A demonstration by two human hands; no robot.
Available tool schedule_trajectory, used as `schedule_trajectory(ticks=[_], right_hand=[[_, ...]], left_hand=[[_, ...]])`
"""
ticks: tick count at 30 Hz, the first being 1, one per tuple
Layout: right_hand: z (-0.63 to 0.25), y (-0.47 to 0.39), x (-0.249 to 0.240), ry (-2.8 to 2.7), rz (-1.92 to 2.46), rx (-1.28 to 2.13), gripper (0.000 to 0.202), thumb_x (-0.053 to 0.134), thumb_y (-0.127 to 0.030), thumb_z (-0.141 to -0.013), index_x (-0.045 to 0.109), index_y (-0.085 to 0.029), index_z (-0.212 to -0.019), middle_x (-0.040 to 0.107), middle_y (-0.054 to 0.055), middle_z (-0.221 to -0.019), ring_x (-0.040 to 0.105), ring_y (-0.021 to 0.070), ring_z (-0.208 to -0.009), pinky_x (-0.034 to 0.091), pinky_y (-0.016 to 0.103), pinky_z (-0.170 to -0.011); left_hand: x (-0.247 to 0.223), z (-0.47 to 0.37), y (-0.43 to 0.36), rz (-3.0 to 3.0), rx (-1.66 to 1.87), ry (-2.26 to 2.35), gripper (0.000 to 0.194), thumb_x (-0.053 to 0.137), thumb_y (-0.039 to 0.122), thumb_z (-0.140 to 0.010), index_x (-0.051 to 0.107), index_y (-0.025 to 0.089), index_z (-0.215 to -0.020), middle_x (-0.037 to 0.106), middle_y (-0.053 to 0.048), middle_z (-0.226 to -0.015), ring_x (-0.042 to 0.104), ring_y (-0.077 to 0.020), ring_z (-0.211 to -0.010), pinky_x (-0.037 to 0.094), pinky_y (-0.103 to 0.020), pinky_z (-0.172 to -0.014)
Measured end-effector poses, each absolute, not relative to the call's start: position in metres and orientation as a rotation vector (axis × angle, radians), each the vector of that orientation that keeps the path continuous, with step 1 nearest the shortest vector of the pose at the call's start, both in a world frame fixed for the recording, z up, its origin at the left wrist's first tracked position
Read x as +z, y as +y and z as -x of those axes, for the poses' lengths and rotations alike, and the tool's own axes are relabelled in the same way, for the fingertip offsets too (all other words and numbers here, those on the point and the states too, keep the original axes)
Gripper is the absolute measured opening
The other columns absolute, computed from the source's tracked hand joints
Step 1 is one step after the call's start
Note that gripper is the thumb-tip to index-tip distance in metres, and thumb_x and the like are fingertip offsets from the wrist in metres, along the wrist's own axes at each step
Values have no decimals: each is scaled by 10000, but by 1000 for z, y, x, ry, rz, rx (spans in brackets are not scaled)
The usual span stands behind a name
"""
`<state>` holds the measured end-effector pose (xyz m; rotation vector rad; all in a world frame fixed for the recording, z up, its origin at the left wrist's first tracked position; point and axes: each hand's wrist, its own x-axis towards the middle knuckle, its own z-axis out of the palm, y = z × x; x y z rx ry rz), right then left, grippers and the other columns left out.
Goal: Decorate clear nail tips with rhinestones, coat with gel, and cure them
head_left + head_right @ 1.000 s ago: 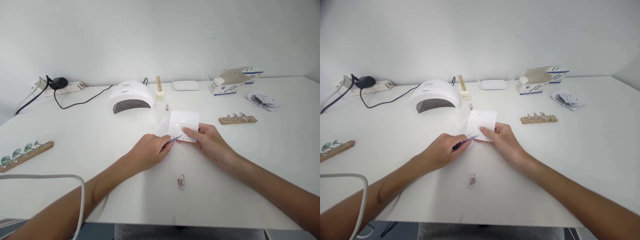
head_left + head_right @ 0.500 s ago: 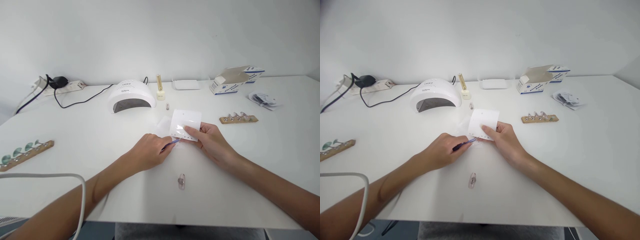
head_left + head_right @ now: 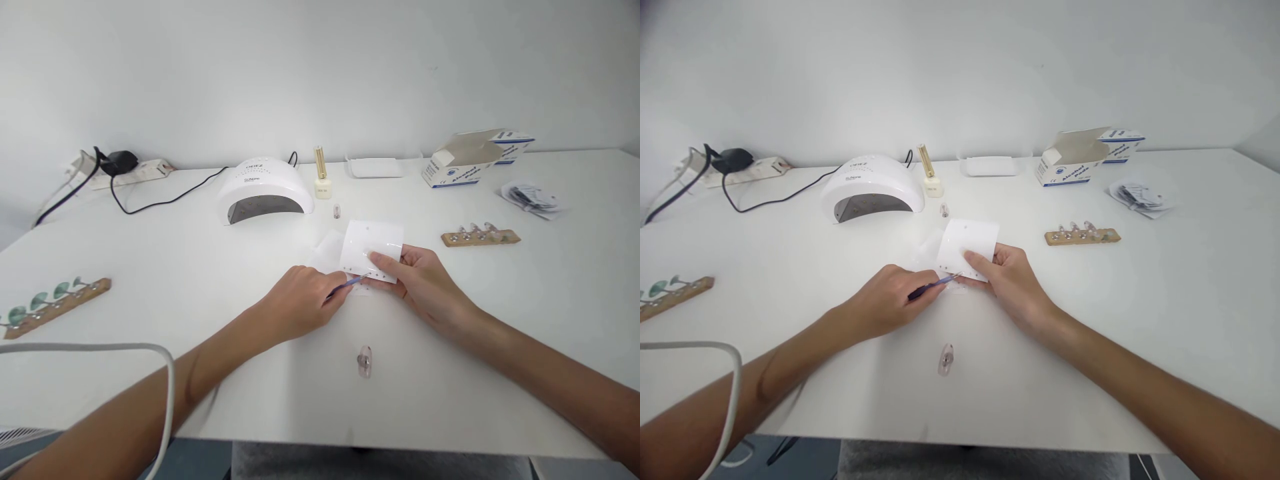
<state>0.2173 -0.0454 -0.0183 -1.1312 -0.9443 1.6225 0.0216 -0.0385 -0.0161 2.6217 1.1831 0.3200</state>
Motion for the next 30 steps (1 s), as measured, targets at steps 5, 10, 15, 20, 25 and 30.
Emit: schedule_trajectory(ticks=[5, 10, 15, 20, 25, 30], right_hand=[[-217, -46, -15, -905, 1117, 1678, 157, 652, -292, -846, 694, -180, -947, 711, 74, -1081, 663, 240, -1017, 577, 416, -907], [-217, -46, -13, -866, 1105, 1707, 225, 639, -267, -860, 675, -175, -1062, 685, 73, -1153, 646, 231, -1053, 572, 385, -921], [-217, -47, -15, -866, 1100, 1715, 217, 636, -279, -861, 677, -182, -1051, 688, 72, -1141, 649, 231, -1040, 577, 386, -900], [-219, -47, -11, -1005, 1205, 1591, 209, 649, -377, -839, 708, -179, -872, 737, 80, -872, 703, 225, -808, 602, 360, -752], [-222, -46, -7, -1278, 1247, 1312, 250, 620, -401, -853, 670, -187, -735, 688, 39, -631, 632, 157, -550, 514, 273, -528], [-222, -45, -9, -1213, 1095, 1468, 177, 608, -321, -874, 683, -166, -833, 729, 54, -783, 681, 174, -721, 567, 304, -704]], left_hand=[[-15, -22, -39, -2623, 290, 1186, 371, 351, 342, -940, 640, 167, -789, 419, 30, -482, 225, -82, -444, 217, -230, -464], [-15, -22, -39, -2624, 280, 1186, 379, 338, 346, -944, 658, 174, -835, 443, 23, -496, 233, -89, -445, 215, -239, -473], [-16, -22, -38, -2605, 268, 1180, 371, 336, 350, -945, 644, 170, -846, 439, 25, -506, 219, -87, -458, 214, -237, -479], [-15, -19, -37, -2536, 312, 1168, 364, 356, 357, -939, 618, 158, -780, 408, 35, -500, 247, -74, -458, 225, -229, -479], [-16, -16, -35, -2470, 361, 1139, 332, 387, 346, -924, 581, 154, -736, 398, 45, -506, 274, -60, -458, 224, -220, -471], [-18, -16, -35, -2418, 426, 1165, 318, 404, 343, -915, 518, 158, -683, 350, 59, -490, 226, -53, -449, 211, -214, -455]])
